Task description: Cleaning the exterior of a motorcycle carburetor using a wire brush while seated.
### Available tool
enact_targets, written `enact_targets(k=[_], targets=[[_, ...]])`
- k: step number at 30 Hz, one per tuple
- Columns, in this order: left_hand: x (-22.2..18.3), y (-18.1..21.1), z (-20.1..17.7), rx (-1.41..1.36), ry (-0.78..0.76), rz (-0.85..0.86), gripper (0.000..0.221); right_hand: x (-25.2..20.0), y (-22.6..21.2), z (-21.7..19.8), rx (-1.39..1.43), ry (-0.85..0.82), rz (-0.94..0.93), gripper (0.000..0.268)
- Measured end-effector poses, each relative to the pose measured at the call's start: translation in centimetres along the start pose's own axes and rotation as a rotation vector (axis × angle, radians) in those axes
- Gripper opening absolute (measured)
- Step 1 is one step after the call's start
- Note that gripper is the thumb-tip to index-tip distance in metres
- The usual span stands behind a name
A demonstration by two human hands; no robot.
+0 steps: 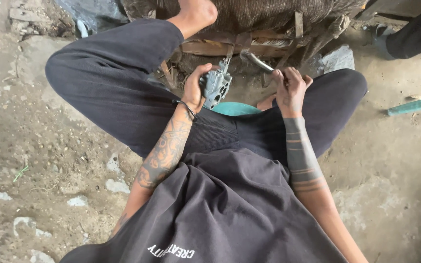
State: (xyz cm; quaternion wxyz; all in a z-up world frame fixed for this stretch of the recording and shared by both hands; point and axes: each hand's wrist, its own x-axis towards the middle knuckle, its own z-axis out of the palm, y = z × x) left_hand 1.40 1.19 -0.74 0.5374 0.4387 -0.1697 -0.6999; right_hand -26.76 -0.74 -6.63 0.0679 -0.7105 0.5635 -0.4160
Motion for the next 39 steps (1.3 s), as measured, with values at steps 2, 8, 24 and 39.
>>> enact_targets(k=[2, 8, 24, 39], targets=[[0.7, -0.5, -0.3, 0.037, 0.005, 0.026, 0.042, 0.5, -5.6, 1.1, -0.062, 0.106, 0.097, 0.030], [3.1, -1.1, -2.3, 0.549, -0.056, 0.579, 0.025, 0.1, 1.4, 0.4, 0.054, 0.059, 0.122, 0.032], [1.4, -1.2, -0.1, 1.422, 0.305, 1.260, 0.055, 1.1, -2.3, -2.7, -0.072, -0.033, -0.097, 0.017], [1.4, -1.2, -0.1, 1.424, 0.349, 1.347, 0.058, 0.5, 0.5, -1.4, -0.049, -0.036, -0.034, 0.027]])
